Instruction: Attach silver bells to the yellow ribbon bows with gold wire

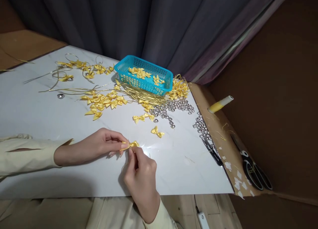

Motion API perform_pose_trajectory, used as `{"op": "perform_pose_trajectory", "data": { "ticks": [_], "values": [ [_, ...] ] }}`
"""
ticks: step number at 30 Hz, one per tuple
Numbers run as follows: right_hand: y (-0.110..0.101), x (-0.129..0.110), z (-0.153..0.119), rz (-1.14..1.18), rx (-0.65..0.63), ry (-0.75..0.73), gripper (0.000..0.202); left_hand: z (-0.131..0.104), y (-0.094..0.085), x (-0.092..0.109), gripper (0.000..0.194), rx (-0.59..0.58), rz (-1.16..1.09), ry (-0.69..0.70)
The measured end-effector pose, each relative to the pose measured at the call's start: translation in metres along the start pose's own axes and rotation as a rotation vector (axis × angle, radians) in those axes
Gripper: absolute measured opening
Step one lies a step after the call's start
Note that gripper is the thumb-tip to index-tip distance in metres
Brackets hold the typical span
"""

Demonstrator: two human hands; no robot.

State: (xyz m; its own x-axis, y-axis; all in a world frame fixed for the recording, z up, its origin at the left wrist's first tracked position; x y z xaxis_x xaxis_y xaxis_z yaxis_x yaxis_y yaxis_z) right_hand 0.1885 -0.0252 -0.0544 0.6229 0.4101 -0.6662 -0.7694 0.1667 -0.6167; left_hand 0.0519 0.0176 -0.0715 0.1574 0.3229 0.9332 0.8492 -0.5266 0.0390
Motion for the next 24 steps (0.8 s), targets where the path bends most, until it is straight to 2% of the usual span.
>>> {"op": "perform_pose_trajectory", "data": {
  "ticks": [3,6,13,16,18,19,22,24],
  "values": [
    [0.002,0.006,-0.003,0.036,-0.068,0.053,0.021,-0.001,-0.001,0.001,0.024,0.026,0.011,0.014],
    [0.003,0.005,-0.004,0.045,-0.098,0.039,0.022,-0.002,-0.001,0.001,0.023,0.042,0.004,0.022],
    [0.001,0.007,-0.003,0.088,-0.135,0.038,0.023,-0.004,0.006,0.000,0.025,-0.035,0.087,0.071],
    [-0.014,0.016,0.000,0.148,-0.099,0.142,0.018,-0.004,0.005,0.002,0.025,-0.048,0.097,0.075],
    [-0.023,0.021,0.004,0.264,-0.087,0.245,0.018,-0.004,0.008,0.003,0.022,-0.126,0.121,0.094],
    [-0.023,0.021,0.006,0.360,-0.141,0.294,0.020,-0.004,0.010,0.004,0.021,-0.176,0.147,0.110],
    [-0.009,0.013,0.009,0.688,-0.427,0.422,0.029,-0.007,0.014,0.004,0.021,-0.297,0.244,0.154],
    [-0.001,0.009,0.010,0.795,-0.501,0.487,0.033,-0.008,0.016,0.004,0.022,-0.342,0.279,0.173]
  ]
}}
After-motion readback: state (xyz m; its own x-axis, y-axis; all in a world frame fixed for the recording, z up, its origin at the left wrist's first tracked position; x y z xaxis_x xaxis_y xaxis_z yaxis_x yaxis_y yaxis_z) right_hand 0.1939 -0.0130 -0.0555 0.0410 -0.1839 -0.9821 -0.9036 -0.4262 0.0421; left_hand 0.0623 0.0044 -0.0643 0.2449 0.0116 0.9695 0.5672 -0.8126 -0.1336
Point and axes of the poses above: each hand's wrist, its own z-axis towards the middle knuckle, its own y-axis out of the palm, x = y × z, the point moved 5 cm from there along z, towards the middle knuckle, and after that the axes turned 2 degrees about -y, right-handed, at the moved point
